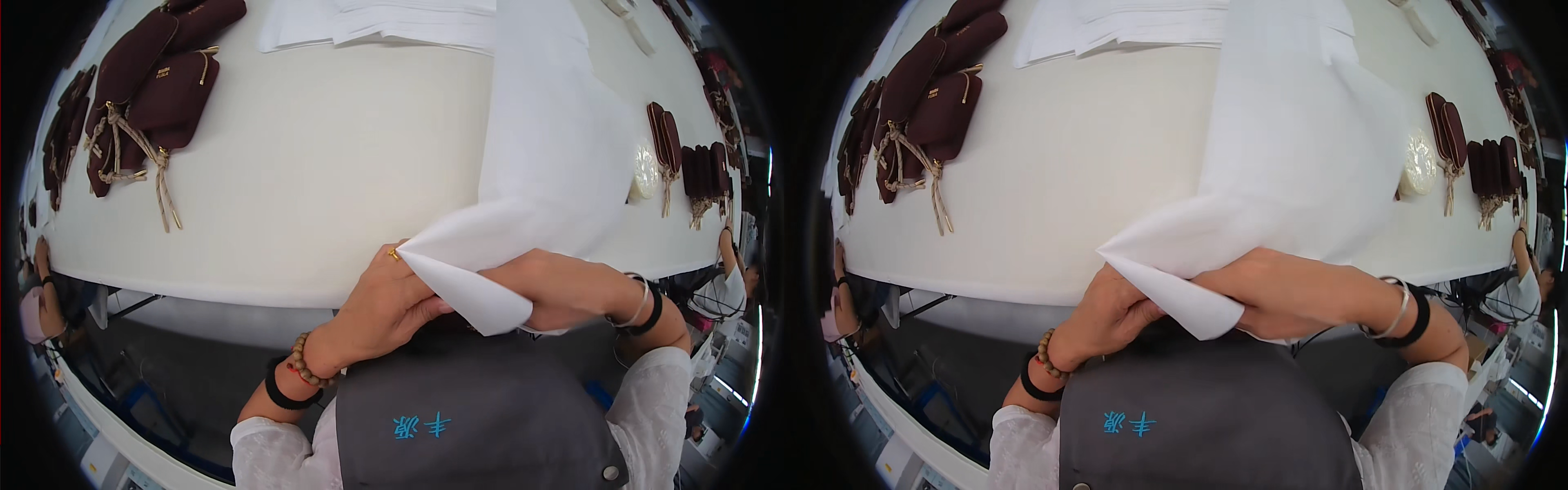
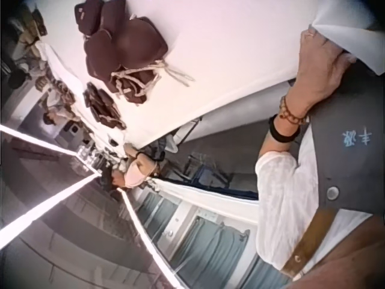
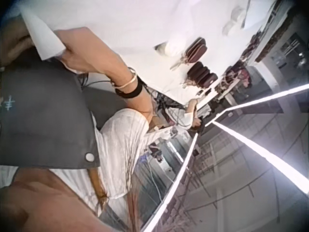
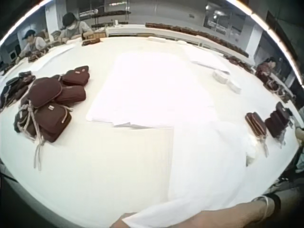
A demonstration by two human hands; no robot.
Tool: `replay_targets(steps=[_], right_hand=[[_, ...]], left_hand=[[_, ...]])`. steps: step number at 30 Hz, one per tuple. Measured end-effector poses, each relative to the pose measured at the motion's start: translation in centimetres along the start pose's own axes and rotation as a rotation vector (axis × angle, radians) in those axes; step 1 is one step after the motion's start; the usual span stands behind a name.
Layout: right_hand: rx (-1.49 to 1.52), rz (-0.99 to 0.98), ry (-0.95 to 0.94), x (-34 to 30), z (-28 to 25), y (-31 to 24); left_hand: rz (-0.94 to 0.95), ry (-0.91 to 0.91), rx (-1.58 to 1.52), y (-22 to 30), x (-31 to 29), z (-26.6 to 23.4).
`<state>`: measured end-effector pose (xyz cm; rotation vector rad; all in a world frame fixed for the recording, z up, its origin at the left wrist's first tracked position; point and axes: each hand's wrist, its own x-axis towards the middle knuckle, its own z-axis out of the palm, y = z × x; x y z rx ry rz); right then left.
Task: The person stuffs white tissue paper into small maroon pouches to maintain their shape. They open the zipper, insert the paper, and then close the pouch. The person also uses a white polishing block to rub the exterior of the pouches and a thin wooden stick to adjust the zipper area.
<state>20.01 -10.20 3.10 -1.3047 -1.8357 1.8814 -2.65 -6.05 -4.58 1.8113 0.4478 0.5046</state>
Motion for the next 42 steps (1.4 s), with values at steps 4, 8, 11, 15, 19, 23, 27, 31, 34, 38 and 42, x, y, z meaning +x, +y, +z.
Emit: replay_targets(steps=[4,8,11,15,19,23,27,31,34,38,42], right_hand=[[-0.019,-0.126,0.209,-2.2,0.4,-0.3],[-0.055,-0.112,0.153,-2.1,1.0,1.5],[0.204,-0.096,0.126,-2.7,1.1,2.4],[0.412,0.046,0.148,-3.0,0.6,3.4],[0.585,0.169,0.435,-3.0,0.4,3.1],[0.518,-0.015,0.586,-4.1,1.6,4.2],[0.284,-0.172,0.273,-3.9,1.2,2.7],[0.358,-0.132,0.029,-3.8,1.6,2.9],[0.396,0.016,-0.231,-2.2,2.1,3.0],[0.597,0.168,-0.170,-0.4,3.4,2.8],[0.629,0.191,0.132,-1.0,3.7,3.8]], left_hand=[[-0.054,-0.068,-0.058,0.7,0.7,-0.7],[-0.056,0.002,-0.110,1.2,1.0,-0.2],[-0.027,0.031,-0.133,0.8,0.6,0.2],[-0.132,0.018,-0.154,0.7,0.3,0.1],[-0.200,-0.014,-0.174,1.5,0.2,-0.8],[-0.065,0.051,-0.119,0.9,-0.2,-0.5],[-0.093,-0.071,-0.203,1.0,0.4,-0.6],[0.030,-0.095,-0.336,1.5,1.1,-0.1],[0.043,-0.098,-0.495,1.7,1.8,0.8],[-0.122,-0.234,-0.535,2.2,3.2,-0.6],[-0.180,-0.225,-0.435,1.2,2.2,-1.9]])
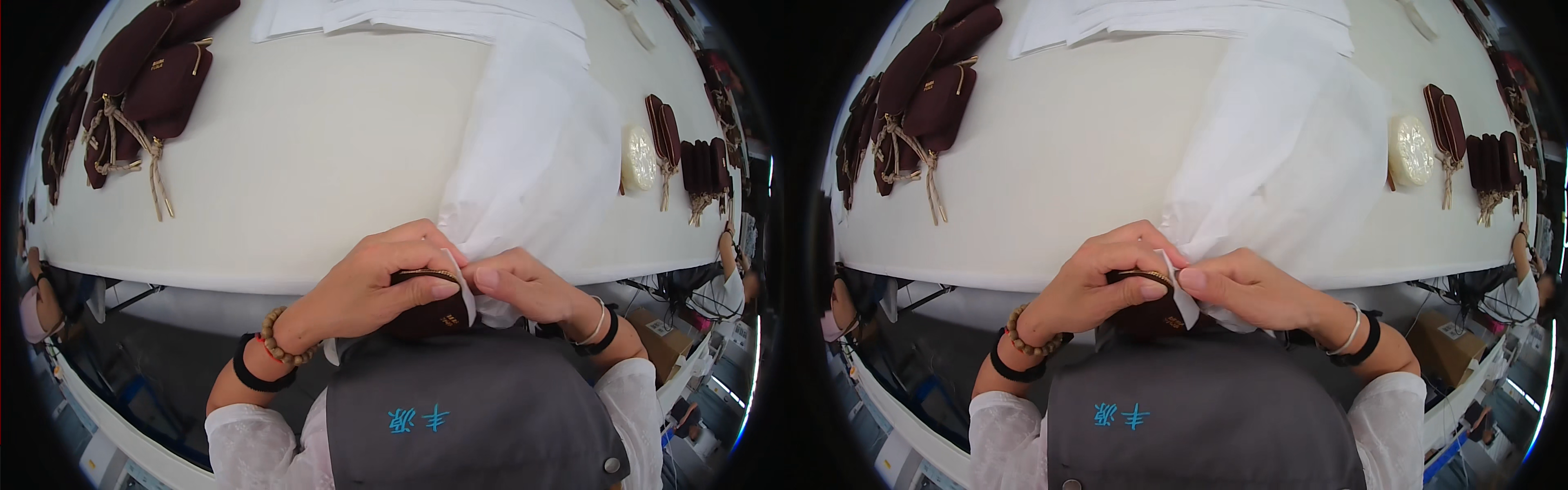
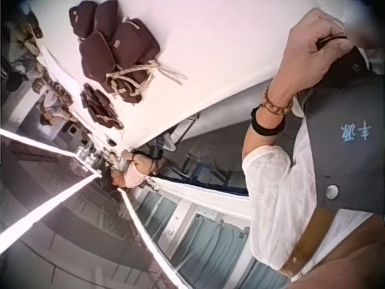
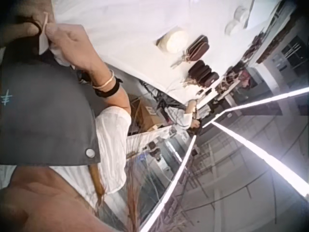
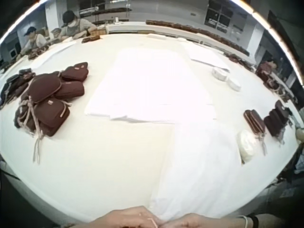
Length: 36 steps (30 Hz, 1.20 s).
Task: The person stuffs white tissue paper into small maroon pouches to maintain their shape. They open the zipper, insert the paper, and then close the pouch. The person also uses a white polishing block to rub the exterior of the pouches and a thin wooden stick to adjust the zipper area.
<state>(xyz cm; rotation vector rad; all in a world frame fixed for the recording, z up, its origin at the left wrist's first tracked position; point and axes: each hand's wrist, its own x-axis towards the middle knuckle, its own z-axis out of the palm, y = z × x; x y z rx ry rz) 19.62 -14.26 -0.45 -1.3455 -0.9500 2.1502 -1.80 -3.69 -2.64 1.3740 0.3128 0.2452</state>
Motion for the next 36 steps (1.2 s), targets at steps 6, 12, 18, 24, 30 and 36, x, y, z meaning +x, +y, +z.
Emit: replay_targets(steps=[6,12,18,24,30,36], right_hand=[[0.279,-0.219,0.202,0.0,1.6,-1.2],[0.286,-0.319,0.092,-1.3,0.7,1.2],[0.213,-0.259,0.215,-0.8,1.2,1.1],[-0.409,-0.299,0.193,-0.8,1.9,-2.0],[-0.508,-0.088,0.215,-0.1,2.2,-3.8],[-0.373,-0.302,0.311,-0.1,2.3,-1.1]], left_hand=[[0.065,0.037,0.026,-0.1,-0.6,0.6],[0.096,0.085,-0.053,-0.6,-1.4,1.1],[0.177,0.258,0.204,-1.1,-1.6,1.9],[0.015,0.440,0.268,1.6,-0.8,1.1],[-0.075,0.705,-0.275,-0.5,-0.5,0.6],[0.105,0.522,0.306,-0.1,-3.1,-0.1]])
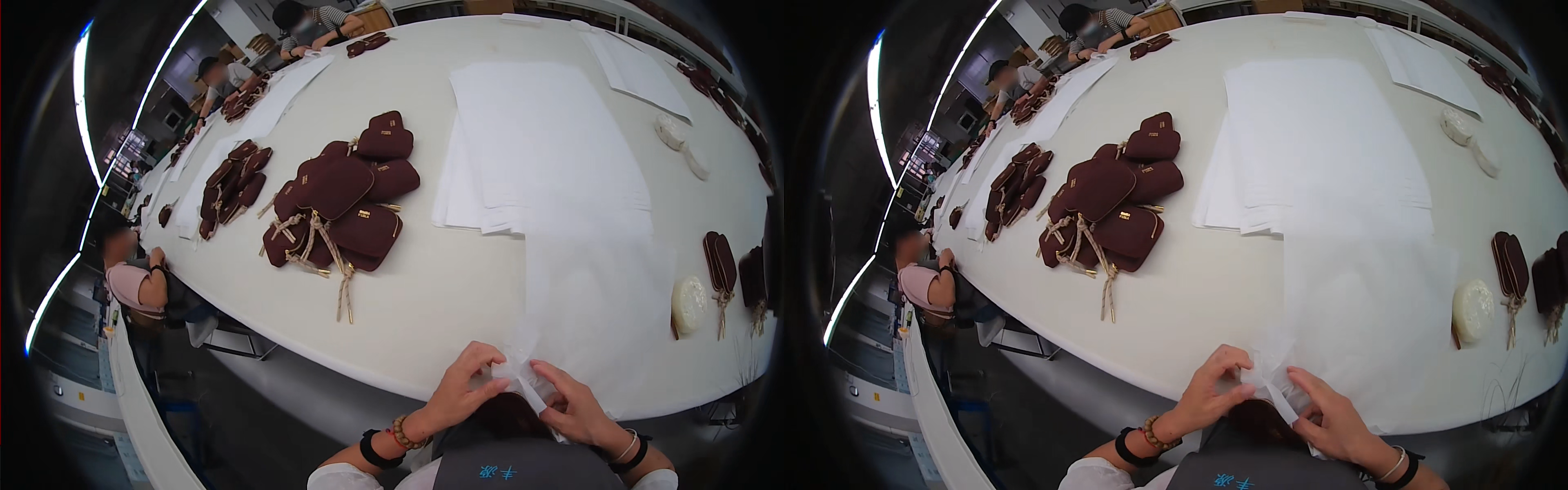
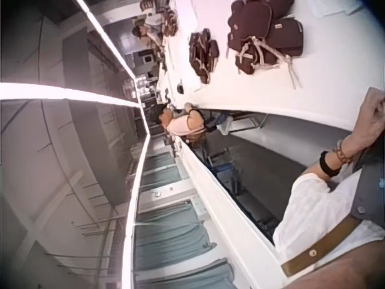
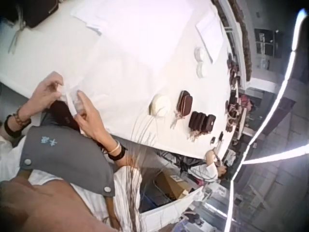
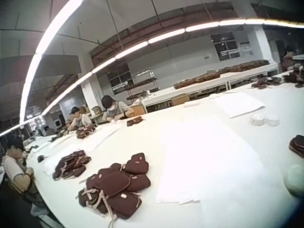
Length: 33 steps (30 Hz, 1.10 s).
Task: The person stuffs white tissue paper into small maroon pouches to maintain their shape. They open the zipper, insert the paper, and then close the pouch. The person also uses a white polishing block to rub the exterior of the pouches and a thin wooden stick to adjust the zipper area.
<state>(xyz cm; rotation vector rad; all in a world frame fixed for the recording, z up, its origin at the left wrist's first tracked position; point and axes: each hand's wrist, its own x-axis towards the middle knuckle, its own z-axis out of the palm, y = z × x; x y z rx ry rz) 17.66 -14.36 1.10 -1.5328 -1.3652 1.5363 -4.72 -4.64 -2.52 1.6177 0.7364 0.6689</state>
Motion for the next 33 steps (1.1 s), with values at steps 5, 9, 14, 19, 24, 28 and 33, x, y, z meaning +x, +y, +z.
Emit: replay_targets(steps=[5,9,14,19,24,28,33], right_hand=[[-0.231,-0.263,0.066,0.6,0.2,1.3],[0.010,-0.060,0.059,-0.1,0.2,1.1],[0.537,-0.205,0.019,-0.9,-0.4,0.7],[0.134,-0.240,-0.203,-0.5,-0.3,0.4],[0.196,-0.253,-0.075,-1.1,-0.1,0.7],[-0.012,-0.344,-0.149,-0.5,-0.3,0.5],[-0.096,-0.281,-0.131,-0.6,-0.8,0.0]], left_hand=[[0.196,-0.219,0.302,0.5,0.3,0.5],[0.149,-0.281,0.353,0.4,-0.1,1.1],[0.048,-0.354,0.199,0.4,0.5,0.8],[0.062,-0.284,0.072,0.0,-0.6,1.9],[-0.059,-0.230,0.027,-0.1,-1.0,2.5],[0.095,-0.358,0.115,0.0,-0.2,2.7],[0.051,-0.294,0.022,-0.2,-0.8,3.1]])
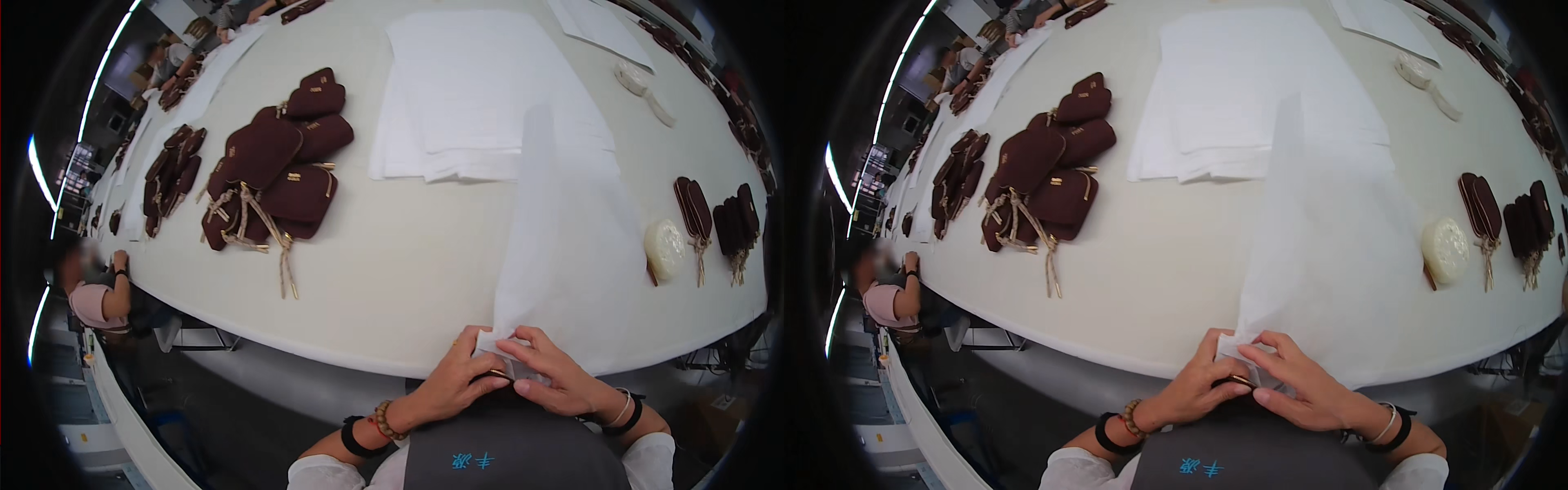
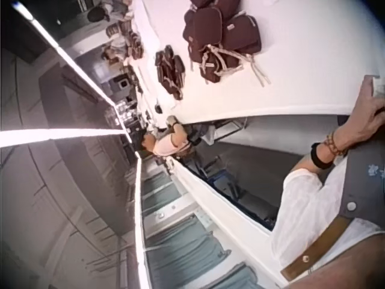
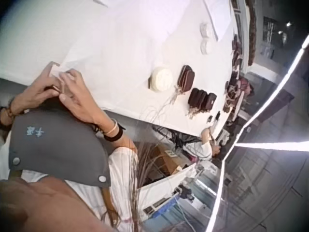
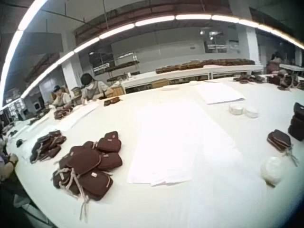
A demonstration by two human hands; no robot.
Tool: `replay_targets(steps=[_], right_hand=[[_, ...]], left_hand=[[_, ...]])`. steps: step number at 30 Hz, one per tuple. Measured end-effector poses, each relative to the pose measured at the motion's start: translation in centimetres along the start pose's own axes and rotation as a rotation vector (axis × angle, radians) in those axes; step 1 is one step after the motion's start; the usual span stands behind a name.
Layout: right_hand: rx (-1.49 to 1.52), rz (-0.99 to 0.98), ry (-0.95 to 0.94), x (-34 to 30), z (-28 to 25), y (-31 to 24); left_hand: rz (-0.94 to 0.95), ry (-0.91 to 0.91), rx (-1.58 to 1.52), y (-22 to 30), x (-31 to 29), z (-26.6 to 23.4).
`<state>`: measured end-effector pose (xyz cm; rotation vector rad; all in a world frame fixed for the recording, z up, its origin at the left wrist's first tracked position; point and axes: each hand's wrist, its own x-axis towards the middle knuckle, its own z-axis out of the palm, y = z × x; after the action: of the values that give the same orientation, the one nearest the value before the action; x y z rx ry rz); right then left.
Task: The person stuffs white tissue paper into small maroon pouches to maintain their shape. They open the zipper, insert the paper, and then close the pouch. The person also uses a white polishing block to rub the exterior of the pouches and a thin wooden stick to adjust the zipper area.
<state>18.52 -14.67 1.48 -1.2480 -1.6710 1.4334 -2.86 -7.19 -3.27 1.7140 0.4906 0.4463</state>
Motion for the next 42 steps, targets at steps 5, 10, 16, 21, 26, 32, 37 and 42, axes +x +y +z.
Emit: replay_targets(steps=[5,10,16,21,26,32,37,42], right_hand=[[0.089,-0.048,0.101,-0.3,0.7,0.0],[0.096,0.063,-0.055,-0.9,-0.7,0.2],[0.442,0.379,-0.227,-1.5,1.3,3.8],[0.719,0.283,-0.256,-1.6,0.6,5.8],[1.000,0.058,-0.130,-1.5,0.4,3.1],[1.222,-0.023,-0.021,-2.5,1.9,5.0],[1.415,-0.230,-0.044,-0.7,1.0,5.8],[1.260,-0.120,-0.004,-1.0,0.4,5.4]], left_hand=[[0.027,0.014,0.016,0.1,0.2,0.0],[0.100,-0.039,0.065,-0.2,0.5,0.2],[0.047,-0.095,0.060,0.6,2.3,1.4],[0.005,0.117,-0.124,2.1,3.7,1.5],[-0.083,0.205,-0.555,0.3,3.0,0.9],[0.073,0.224,-0.518,0.5,3.5,3.0],[0.192,0.184,-0.681,0.9,4.1,1.9],[0.048,0.014,-0.845,0.2,4.3,0.5]])
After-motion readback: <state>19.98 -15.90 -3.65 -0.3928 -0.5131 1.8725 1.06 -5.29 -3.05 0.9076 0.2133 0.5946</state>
